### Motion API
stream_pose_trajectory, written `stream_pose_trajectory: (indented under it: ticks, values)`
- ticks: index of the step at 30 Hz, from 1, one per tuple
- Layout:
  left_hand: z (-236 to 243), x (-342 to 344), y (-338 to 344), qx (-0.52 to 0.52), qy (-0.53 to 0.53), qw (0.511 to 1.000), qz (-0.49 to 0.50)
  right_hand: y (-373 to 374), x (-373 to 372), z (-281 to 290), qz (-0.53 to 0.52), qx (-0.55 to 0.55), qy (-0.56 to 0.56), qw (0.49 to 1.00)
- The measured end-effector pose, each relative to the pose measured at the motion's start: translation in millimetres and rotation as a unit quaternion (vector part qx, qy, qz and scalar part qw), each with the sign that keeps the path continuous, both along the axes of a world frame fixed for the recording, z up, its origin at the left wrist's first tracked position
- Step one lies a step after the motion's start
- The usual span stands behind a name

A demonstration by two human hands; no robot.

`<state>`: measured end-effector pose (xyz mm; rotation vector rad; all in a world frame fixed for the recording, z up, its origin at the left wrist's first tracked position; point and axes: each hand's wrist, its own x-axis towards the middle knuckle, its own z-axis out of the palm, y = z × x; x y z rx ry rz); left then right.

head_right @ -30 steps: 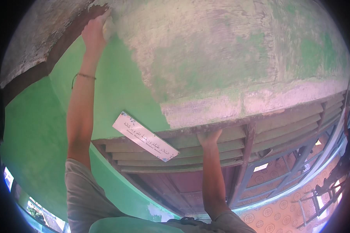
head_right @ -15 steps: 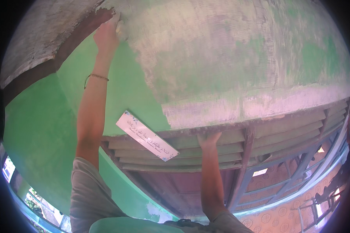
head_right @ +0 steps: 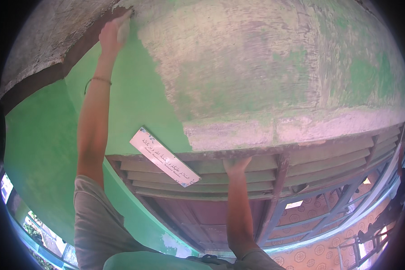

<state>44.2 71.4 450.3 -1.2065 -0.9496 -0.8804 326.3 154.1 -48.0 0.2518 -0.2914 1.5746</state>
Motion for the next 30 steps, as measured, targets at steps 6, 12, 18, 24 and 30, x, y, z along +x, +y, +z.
stream_pose_trajectory:
  ticks: [6,12,18,24,30]
  values:
    - [19,-1,-13,-0.047,-0.005,0.998,-0.031,-11,1,9,-0.016,-0.042,-0.013,0.999]
    - [11,-17,2,-0.033,0.018,0.999,-0.027,-5,0,4,-0.021,0.021,-0.008,1.0]
    - [7,-7,5,-0.055,0.013,0.998,0.011,0,5,0,-0.026,0.024,0.008,0.999]
    - [19,-16,-7,-0.019,0.05,0.998,-0.013,-12,-2,5,-0.017,-0.011,-0.02,1.0]
    - [8,12,-12,0.044,0.109,0.993,0.011,-11,1,7,-0.03,-0.029,-0.013,0.999]
